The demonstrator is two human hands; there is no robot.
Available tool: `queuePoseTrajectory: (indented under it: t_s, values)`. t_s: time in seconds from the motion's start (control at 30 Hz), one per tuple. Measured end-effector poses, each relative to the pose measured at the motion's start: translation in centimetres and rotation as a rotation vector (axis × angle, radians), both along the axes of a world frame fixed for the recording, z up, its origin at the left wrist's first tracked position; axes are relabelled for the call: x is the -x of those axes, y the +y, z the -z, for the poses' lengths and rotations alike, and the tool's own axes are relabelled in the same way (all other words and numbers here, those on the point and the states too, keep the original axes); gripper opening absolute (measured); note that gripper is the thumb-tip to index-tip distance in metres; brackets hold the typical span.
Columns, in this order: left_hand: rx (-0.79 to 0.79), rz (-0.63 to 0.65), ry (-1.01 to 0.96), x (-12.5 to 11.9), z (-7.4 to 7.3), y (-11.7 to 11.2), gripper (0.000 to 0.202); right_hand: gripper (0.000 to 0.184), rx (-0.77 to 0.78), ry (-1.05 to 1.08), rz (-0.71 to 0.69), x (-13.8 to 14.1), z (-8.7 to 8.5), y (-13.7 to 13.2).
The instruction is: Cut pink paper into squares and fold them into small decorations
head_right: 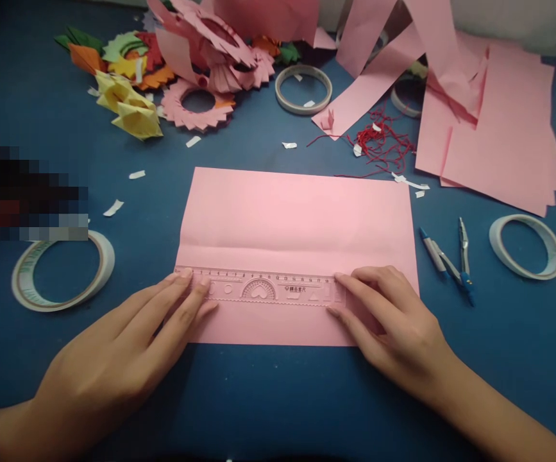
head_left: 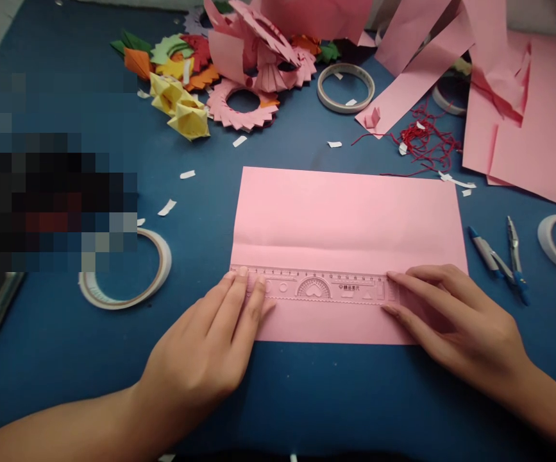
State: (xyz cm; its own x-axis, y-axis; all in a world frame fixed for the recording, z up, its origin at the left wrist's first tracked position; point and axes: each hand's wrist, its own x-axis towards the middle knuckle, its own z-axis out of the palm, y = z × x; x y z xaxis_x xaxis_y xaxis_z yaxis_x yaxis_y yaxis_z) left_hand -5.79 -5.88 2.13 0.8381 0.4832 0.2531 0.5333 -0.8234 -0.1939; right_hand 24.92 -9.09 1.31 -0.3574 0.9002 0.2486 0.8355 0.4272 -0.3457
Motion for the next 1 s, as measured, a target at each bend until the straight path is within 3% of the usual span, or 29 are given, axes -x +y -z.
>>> queuePoseTrajectory:
  t_s: [0.3,1.0]
  values:
    - [-0.048,0.029,0.017,0.00,-0.39,0.20,0.025,0.032,0.006,0.006,0.010,-0.13,-0.11,0.02]
    - [0.015,-0.032,-0.035,-0.07,-0.50,0.21,0.032,0.035,-0.002,0.017,0.007,-0.17,0.07,-0.02]
